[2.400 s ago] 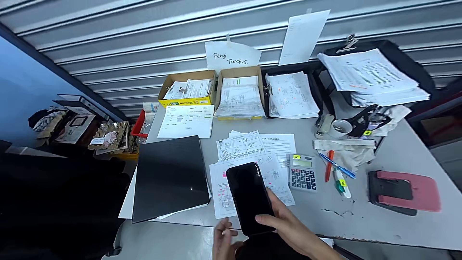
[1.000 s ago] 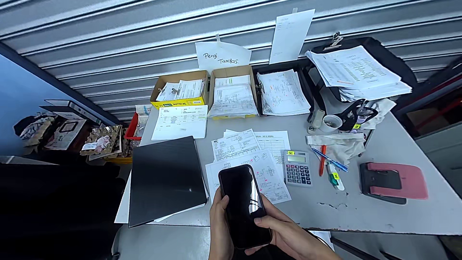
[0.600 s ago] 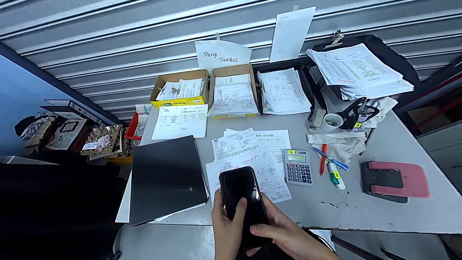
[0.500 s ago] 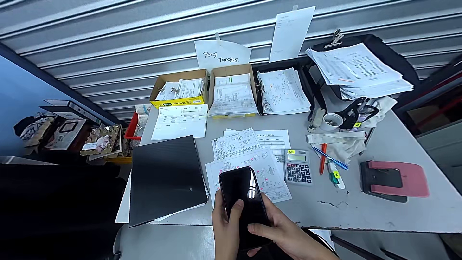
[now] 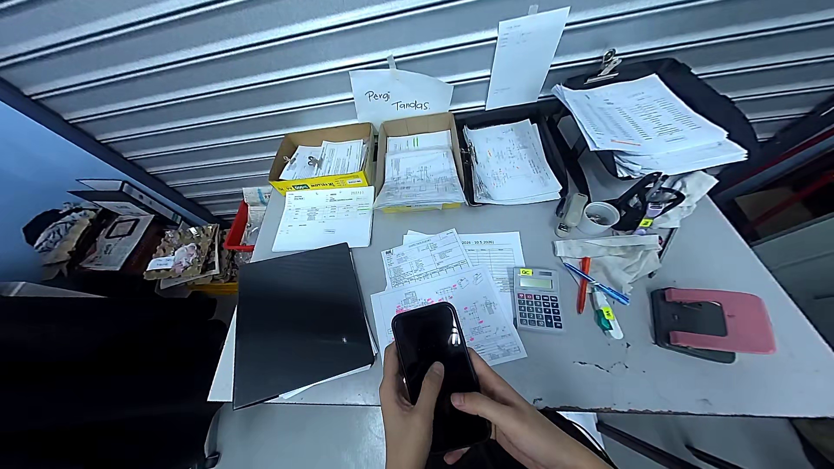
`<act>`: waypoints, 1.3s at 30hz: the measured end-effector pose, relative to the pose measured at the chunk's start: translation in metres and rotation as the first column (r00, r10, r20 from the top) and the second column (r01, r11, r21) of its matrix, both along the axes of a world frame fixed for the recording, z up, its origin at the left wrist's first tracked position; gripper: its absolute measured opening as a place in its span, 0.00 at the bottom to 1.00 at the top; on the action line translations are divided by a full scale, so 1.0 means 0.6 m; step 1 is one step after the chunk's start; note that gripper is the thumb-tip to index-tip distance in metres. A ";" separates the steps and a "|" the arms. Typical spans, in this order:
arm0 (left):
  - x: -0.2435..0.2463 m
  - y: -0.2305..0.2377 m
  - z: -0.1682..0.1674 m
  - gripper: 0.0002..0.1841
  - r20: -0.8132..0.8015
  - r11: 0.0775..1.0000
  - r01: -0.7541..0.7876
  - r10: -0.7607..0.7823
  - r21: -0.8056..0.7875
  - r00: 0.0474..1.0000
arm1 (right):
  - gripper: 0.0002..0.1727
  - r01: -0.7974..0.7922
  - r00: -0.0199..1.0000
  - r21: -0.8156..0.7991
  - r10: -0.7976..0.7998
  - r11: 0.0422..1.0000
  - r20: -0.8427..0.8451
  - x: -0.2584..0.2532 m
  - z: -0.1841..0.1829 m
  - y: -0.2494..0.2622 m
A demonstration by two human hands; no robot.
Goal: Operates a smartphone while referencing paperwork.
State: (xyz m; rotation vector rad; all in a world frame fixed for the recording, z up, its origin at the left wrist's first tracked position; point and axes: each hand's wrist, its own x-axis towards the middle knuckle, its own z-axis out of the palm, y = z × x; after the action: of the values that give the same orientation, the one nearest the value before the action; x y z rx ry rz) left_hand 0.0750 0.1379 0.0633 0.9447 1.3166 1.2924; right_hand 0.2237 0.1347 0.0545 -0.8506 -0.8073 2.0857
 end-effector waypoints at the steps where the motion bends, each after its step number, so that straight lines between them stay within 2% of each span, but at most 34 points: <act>1: 0.002 0.000 -0.002 0.24 -0.017 1.000 -0.020 0.020 0.007 1.000 | 0.28 0.002 1.000 -0.008 -0.002 1.000 0.000 -0.001 -0.001 0.000; 5: 0.001 -0.002 -0.009 0.25 -0.062 0.999 -0.027 0.028 0.017 0.998 | 0.22 0.030 0.999 -0.044 -0.029 0.999 0.030 -0.005 -0.001 0.000; 7: -0.004 -0.004 -0.017 0.35 -0.226 0.997 -0.008 0.025 0.078 0.974 | 0.23 0.035 0.999 -0.067 -0.032 0.997 0.035 -0.005 -0.002 -0.001; 9: -0.009 0.001 -0.023 0.43 -0.520 0.972 0.018 0.111 0.236 0.847 | 0.23 0.031 0.999 -0.064 -0.030 0.997 0.031 -0.006 -0.004 -0.003; 11: -0.014 0.012 -0.021 0.38 -0.724 0.927 0.095 0.215 0.362 0.655 | 0.22 0.024 0.999 -0.058 -0.022 0.998 0.032 -0.006 -0.006 -0.004; 14: -0.015 0.028 -0.009 0.27 -0.841 0.894 0.194 0.279 0.403 0.463 | 0.23 0.002 0.999 -0.059 0.000 0.998 0.036 -0.008 -0.007 -0.007; 17: -0.013 0.039 -0.008 0.22 -0.872 0.887 0.227 0.296 0.403 0.391 | 0.24 -0.010 0.999 -0.049 0.011 0.999 0.031 -0.009 -0.009 -0.007; 19: -0.013 0.038 -0.012 0.22 -0.878 0.890 0.235 0.283 0.391 0.387 | 0.23 -0.012 1.000 -0.049 0.013 0.999 0.022 -0.008 -0.008 -0.006; 21: -0.015 0.032 -0.018 0.22 -0.866 0.885 0.247 0.266 0.393 0.423 | 0.23 -0.006 1.000 -0.060 0.007 0.998 0.011 -0.008 -0.007 -0.005; 25: -0.026 -0.001 -0.037 0.25 -0.771 0.853 0.274 0.209 0.445 0.601 | 0.27 0.023 1.000 -0.078 -0.023 0.997 0.001 -0.007 -0.005 -0.002; 27: -0.034 -0.019 -0.045 0.24 -0.741 0.841 0.277 0.198 0.465 0.642 | 0.31 0.034 0.999 -0.072 -0.034 0.997 0.006 -0.007 -0.005 -0.001; 39: -0.040 -0.024 -0.065 0.24 -0.747 0.849 0.225 0.259 0.479 0.613 | 0.36 0.020 0.999 -0.060 -0.021 0.998 -0.025 -0.009 -0.008 0.000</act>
State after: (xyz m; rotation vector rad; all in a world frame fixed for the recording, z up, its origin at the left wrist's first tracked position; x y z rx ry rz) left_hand 0.0511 0.1233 0.0241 2.1088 1.6368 1.3190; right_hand 0.2184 0.1348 0.0500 -0.8589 -0.7234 2.1071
